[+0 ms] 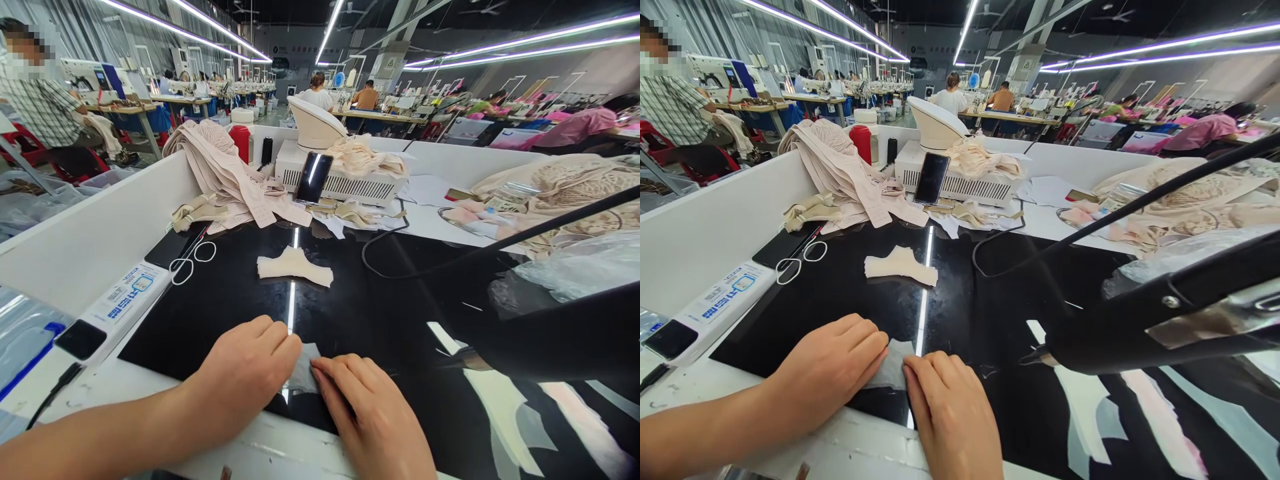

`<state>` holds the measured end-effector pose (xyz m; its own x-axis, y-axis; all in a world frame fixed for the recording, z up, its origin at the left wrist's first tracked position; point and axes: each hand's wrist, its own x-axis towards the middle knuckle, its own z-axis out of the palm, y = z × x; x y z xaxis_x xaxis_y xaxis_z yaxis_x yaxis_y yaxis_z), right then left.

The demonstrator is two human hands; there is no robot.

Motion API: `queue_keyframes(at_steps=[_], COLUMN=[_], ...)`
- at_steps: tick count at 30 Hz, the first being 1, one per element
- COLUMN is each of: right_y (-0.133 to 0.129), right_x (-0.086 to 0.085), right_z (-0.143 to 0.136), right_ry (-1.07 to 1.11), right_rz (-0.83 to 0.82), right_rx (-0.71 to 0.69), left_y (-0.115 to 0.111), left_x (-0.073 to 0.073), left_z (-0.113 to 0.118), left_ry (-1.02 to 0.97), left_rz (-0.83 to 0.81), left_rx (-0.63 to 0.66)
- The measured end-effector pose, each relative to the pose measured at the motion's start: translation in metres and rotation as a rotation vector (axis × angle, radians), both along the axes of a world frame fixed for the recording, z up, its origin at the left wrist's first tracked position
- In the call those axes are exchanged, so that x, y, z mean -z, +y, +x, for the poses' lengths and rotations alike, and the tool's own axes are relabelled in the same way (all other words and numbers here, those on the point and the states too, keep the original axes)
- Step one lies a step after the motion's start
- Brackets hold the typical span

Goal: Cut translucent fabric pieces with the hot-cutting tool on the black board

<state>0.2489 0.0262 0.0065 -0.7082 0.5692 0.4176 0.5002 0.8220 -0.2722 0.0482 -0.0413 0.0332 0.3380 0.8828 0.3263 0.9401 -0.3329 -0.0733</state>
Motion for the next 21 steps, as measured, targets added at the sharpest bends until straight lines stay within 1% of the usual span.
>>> queue_keyframes(at_steps=[3, 6, 8, 12, 17, 21], right_y=[0.001, 0.002, 0.003, 0.004, 0.005, 0.006], right_x=[0.001, 0.004, 0.005, 0.007, 0.007, 0.008], right_z=[0.001, 0.002, 0.003, 0.003, 0.003, 0.004], right_ry=[-0.016, -0.021, -0.023, -0.038, -0.035, -0.031], right_rz=[0.015, 0.036, 0.040, 0.037, 0.048, 0.051], right_rx=[-0.023, -0.031, -0.030, -0.037, -0.045, -0.050], left_y=[-0.001, -0.001, 0.000, 0.001, 0.001, 0.002], left_x=[0.004, 0.011, 0.017, 0.027, 0.029, 0.029], left_z=[0.004, 0.008, 0.010, 0.012, 0.014, 0.016], left_ry=[-0.101, -0.180, -0.179, -0.118, -0.066, -0.051], left_rz=[0.032, 0.082, 0.097, 0.124, 0.217, 0.240], left_rx=[0.162, 0.261, 0.274, 0.249, 0.239, 0.231])
